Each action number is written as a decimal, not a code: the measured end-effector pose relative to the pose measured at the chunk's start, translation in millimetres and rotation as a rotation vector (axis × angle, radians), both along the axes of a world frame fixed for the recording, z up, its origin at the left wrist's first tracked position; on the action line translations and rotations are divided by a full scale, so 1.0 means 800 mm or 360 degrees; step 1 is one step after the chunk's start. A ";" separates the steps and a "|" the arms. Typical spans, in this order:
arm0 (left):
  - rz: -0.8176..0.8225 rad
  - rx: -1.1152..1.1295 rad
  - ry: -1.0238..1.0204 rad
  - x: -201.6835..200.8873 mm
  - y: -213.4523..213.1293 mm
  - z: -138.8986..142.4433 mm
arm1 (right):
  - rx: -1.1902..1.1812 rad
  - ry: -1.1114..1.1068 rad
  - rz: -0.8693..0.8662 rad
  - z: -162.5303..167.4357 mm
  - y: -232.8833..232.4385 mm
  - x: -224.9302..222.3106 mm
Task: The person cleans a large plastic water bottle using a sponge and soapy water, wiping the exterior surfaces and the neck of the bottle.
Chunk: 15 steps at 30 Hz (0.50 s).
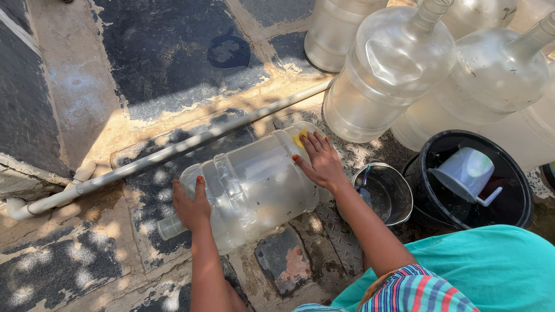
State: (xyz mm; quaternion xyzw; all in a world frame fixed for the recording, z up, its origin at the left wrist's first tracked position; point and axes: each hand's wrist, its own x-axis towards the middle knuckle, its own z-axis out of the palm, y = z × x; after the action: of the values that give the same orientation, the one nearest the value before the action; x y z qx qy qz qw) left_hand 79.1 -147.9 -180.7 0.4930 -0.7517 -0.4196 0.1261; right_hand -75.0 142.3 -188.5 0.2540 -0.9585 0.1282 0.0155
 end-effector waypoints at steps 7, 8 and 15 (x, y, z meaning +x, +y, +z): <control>-0.0011 -0.0025 0.0033 0.004 0.000 -0.001 | -0.0117 0.0397 0.0209 -0.019 -0.101 0.105; -0.0017 -0.0023 0.0043 0.004 0.000 -0.001 | -0.0265 0.0322 0.0387 -0.027 -0.118 0.137; -0.0030 0.0043 0.0029 0.001 0.000 0.017 | -0.0029 0.0199 0.1037 -0.061 -0.087 0.148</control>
State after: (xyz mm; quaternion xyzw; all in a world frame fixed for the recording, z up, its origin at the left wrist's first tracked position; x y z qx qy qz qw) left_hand 79.9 -148.2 -166.9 0.4836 -0.7494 -0.4355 0.1224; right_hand 43.7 72.4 -237.1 0.5544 -0.8229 0.1193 0.0348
